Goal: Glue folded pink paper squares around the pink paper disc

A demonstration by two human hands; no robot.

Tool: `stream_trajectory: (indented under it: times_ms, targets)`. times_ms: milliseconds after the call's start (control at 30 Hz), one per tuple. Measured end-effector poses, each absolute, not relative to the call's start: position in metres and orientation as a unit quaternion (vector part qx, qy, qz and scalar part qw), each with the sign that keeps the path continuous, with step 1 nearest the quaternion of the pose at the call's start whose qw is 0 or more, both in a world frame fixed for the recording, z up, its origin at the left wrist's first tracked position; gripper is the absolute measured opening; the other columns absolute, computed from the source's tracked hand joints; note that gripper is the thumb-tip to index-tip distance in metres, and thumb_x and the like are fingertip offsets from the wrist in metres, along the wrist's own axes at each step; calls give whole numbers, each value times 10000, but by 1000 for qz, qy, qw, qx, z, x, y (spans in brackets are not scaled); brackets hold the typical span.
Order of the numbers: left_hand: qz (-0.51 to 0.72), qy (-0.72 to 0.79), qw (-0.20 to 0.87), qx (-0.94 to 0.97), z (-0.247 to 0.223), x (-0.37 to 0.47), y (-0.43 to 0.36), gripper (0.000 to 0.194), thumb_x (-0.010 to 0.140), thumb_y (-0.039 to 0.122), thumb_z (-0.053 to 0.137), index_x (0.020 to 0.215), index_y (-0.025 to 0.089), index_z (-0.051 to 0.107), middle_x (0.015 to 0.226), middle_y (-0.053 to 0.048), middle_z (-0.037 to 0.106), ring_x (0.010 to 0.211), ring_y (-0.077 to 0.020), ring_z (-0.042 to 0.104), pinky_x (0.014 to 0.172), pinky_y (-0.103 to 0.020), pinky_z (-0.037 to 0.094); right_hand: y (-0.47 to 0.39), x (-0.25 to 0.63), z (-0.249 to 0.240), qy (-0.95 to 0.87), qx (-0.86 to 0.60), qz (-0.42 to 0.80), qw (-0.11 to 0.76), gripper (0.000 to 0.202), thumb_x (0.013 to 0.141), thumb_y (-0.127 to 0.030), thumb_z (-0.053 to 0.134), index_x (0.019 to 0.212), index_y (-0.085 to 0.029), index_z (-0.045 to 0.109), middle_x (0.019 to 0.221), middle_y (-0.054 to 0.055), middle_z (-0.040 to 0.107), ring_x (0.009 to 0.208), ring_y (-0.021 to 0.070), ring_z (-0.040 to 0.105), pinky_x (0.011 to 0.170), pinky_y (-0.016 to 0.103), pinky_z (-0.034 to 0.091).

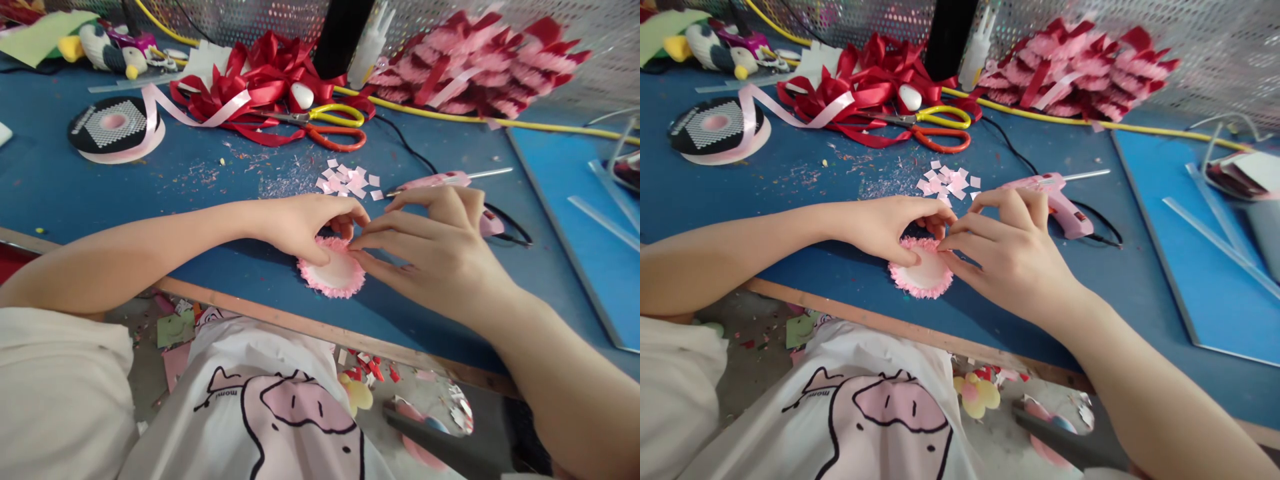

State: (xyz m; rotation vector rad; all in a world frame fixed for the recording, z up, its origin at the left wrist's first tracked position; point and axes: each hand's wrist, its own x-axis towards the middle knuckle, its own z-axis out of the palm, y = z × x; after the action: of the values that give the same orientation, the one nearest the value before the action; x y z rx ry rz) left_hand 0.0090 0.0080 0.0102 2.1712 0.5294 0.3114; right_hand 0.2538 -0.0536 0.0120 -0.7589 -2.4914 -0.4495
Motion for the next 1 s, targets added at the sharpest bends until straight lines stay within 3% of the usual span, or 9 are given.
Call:
stream_trajectory:
  times_ms: [300, 500, 667, 900, 1000]
  targets:
    - [115, 206, 437, 868, 11, 9, 8, 621, 711, 109, 662, 1323, 198, 611, 1352, -99, 740, 1231, -225, 713, 1119, -355, 545, -57, 250, 8, -908, -285, -167, 257, 101, 1030, -267, 723, 930, -251, 733, 933, -24, 822, 1052, 257, 632, 920, 477, 419]
    - [106, 208, 440, 867, 11, 9, 9, 649, 712, 120, 669, 1352, 201, 600, 1356, -98, 735, 1251, -231, 698, 1128, -371, 535, -52, 258, 10, -915, -281, -164, 236, 123, 1040, -273, 701, 982, -326, 797, 973, -48, 825, 1085, 242, 618, 911, 468, 416]
    - [115, 212, 438, 866, 11, 8, 8, 686, 722, 113, 664, 1401, 171, 590, 1383, -126, 728, 1253, -234, 702, 1113, -363, 546, -47, 267, 10, -907, -300, -145, 257, 89, 1020, -306, 729, 1024, -344, 810, 989, -23, 823, 1102, 269, 631, 932, 492, 485]
    - [109, 208, 462, 855, 18, 5, 9, 594, 827, 204, 704, 1415, 212, 623, 1316, -92, 780, 1225, -202, 730, 1105, -331, 540, -40, 271, 15, -866, -376, -140, 299, 54, 990, -362, 778, 999, -360, 831, 912, -17, 820, 1014, 254, 681, 897, 490, 463]
    - [139, 228, 494, 827, 16, 8, 10, 483, 881, 223, 706, 1360, 175, 662, 1294, -113, 787, 1166, -182, 744, 1065, -325, 554, -38, 273, 16, -851, -409, -127, 305, 165, 1011, -429, 743, 905, -329, 821, 917, -1, 825, 1005, 256, 692, 928, 500, 445]
